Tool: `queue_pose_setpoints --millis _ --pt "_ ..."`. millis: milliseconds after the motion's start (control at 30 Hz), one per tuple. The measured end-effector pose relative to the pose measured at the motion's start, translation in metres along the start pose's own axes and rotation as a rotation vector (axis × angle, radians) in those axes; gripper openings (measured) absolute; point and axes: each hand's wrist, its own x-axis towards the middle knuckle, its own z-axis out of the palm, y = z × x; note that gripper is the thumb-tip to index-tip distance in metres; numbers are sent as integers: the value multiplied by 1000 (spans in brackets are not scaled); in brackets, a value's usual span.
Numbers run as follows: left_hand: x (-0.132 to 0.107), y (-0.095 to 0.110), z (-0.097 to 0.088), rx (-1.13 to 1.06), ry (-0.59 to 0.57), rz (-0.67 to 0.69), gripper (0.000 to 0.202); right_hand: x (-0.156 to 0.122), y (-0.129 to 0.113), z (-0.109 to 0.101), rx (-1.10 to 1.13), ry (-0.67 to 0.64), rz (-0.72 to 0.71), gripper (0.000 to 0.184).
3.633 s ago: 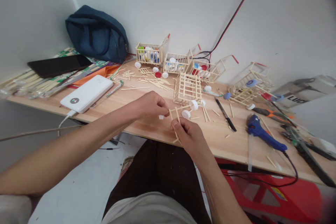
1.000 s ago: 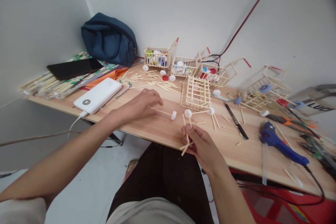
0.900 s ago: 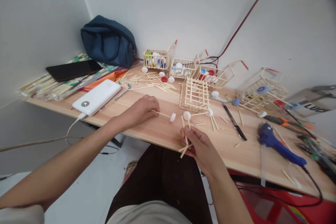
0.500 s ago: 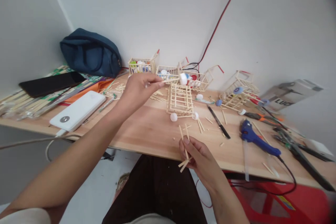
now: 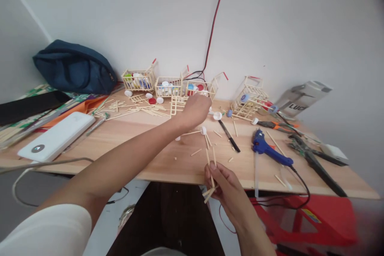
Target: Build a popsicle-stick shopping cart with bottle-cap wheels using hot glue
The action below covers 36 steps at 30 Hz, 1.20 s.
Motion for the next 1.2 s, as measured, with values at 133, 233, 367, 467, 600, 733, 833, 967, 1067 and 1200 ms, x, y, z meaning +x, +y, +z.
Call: queue_pose_setpoints --millis 133,233,367,467,600,733,833,967,1067,1200 --pt "0 20 21 70 4 55 27 1 -1 -4 0 -15 6 44" --pt "1 25 34 137 18 128 24 2 -1 -7 10 -19 -11 44" --pt "3 22 39 142 36 202 19 2 -2 -8 29 20 -41 44" --pt "-5 18 26 51 137 230 23 2 -5 -7 14 49 -39 44" --pt "-45 11 -2 -293 281 200 25 7 -7 -3 -23 89 -74 46" --pt "-104 10 -15 -803 195 -156 18 15 -4 6 -79 72 -149 45" --pt "-136 14 -8 -1212 -49 -411 21 20 0 14 -117 47 -205 43" --pt "-154 23 1 -1608 -124 -641 33 24 8 21 -221 26 -272 40" --pt "-162 30 5 -1769 -89 -707 31 23 10 25 -368 60 -342 39" --pt "-173 35 10 -1882 -37 -776 29 14 3 31 -466 3 -340 35"
